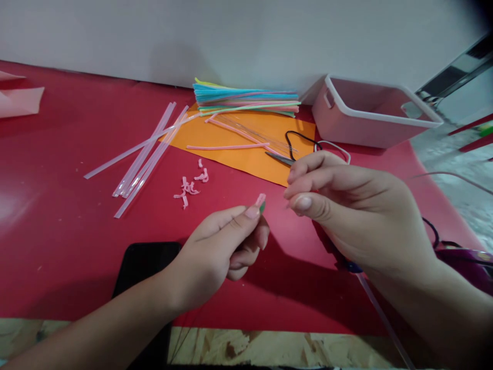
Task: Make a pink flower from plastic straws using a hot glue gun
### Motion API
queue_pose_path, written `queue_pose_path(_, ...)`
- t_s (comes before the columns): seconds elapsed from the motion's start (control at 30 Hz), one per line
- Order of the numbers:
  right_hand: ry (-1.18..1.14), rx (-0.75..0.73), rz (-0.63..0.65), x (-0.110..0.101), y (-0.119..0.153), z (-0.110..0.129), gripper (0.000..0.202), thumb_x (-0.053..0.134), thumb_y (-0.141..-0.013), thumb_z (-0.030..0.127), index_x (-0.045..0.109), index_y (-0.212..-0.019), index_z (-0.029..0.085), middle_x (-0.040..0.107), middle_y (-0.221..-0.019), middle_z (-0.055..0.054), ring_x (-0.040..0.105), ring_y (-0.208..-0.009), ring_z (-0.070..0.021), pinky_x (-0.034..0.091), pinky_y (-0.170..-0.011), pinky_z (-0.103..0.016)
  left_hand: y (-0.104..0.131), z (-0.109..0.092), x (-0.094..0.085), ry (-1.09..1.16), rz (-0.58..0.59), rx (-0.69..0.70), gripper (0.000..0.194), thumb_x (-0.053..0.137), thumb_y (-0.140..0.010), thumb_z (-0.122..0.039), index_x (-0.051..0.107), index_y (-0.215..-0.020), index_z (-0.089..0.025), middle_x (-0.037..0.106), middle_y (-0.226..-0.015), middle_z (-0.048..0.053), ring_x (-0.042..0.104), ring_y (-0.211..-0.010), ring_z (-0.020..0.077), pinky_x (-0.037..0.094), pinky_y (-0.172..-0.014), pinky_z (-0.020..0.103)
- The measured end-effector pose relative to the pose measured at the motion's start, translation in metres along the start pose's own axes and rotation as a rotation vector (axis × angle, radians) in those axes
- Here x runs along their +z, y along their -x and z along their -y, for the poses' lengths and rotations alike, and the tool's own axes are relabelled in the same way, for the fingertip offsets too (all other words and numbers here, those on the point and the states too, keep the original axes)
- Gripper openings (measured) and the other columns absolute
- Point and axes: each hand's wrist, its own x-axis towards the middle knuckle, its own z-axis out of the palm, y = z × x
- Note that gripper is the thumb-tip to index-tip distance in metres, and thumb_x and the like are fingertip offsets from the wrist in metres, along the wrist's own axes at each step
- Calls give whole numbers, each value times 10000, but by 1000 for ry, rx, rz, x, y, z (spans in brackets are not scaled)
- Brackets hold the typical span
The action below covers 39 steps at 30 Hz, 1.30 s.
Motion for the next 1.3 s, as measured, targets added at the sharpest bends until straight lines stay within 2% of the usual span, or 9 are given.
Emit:
queue_pose_path(0.1, -27, 17, -23, 6, 3, -2, 45, 786, -800, 295, 760, -763, 292, 699, -831, -25, 632, -989, -202, 551, -942, -379, 3, 1, 0, -21, -3, -1, 395, 517, -965, -453, 593, -698, -172, 329, -476, -79, 196, -416, 45, 207, -401, 137)
queue_pose_path(0.27, -102, 90, -5, 14, 8, -3, 35, 788, -799, 289, 753, -794, 283, 679, -898, -24, 594, -1067, -182, 531, -967, -329, 5, 2, 3, -30, -11, -13, 390, 522, -961, -458, 610, -713, -171, 341, -489, -75, 210, -428, 49, 208, -412, 149)
queue_pose_path(0.57, -84, 122, -16, 18, 11, 1, 176, 805, -768, 401, 709, -732, 258, 632, -873, -30, 590, -973, -177, 524, -931, -327, 5, 3, 2, -60, -13, 8, 385, 507, -967, -447, 627, -723, -175, 377, -498, -64, 222, -428, 57, 200, -407, 170)
queue_pose_path(0.8, -50, 175, 14, 18, 11, 0, 156, 760, -811, 358, 692, -741, 237, 590, -921, -33, 584, -978, -174, 517, -906, -319, 6, 0, 5, -76, 3, 3, 386, 473, -984, -428, 646, -754, -171, 345, -473, -74, 224, -431, 62, 217, -420, 175)
queue_pose_path(0.97, -53, 201, 61, 16, 10, 1, 144, 757, -812, 338, 697, -741, 228, 568, -891, -38, 559, -1025, -193, 484, -961, -350, 6, 0, 5, -98, 24, 2, 388, 448, -999, -410, 654, -771, -174, 351, -484, -74, 231, -441, 66, 213, -432, 193)
queue_pose_path(1.1, -26, 189, 40, 15, 10, 2, 119, 771, -797, 310, 696, -741, 236, 551, -883, -41, 540, -1071, -209, 461, -1016, -387, 9, 0, 7, -148, 15, 21, 371, 455, -1002, -402, 647, -777, -177, 365, -499, -70, 272, -464, 74, 212, -448, 216)
queue_pose_path(1.3, -16, 165, 19, 15, 10, 2, 150, 783, -789, 324, 685, -731, 227, 544, -943, -40, 545, -1031, -190, 474, -1000, -361, 10, 0, 10, -206, -15, 49, 379, 453, -1005, -396, 635, -754, -178, 362, -508, -69, 299, -494, 84, 228, -475, 237)
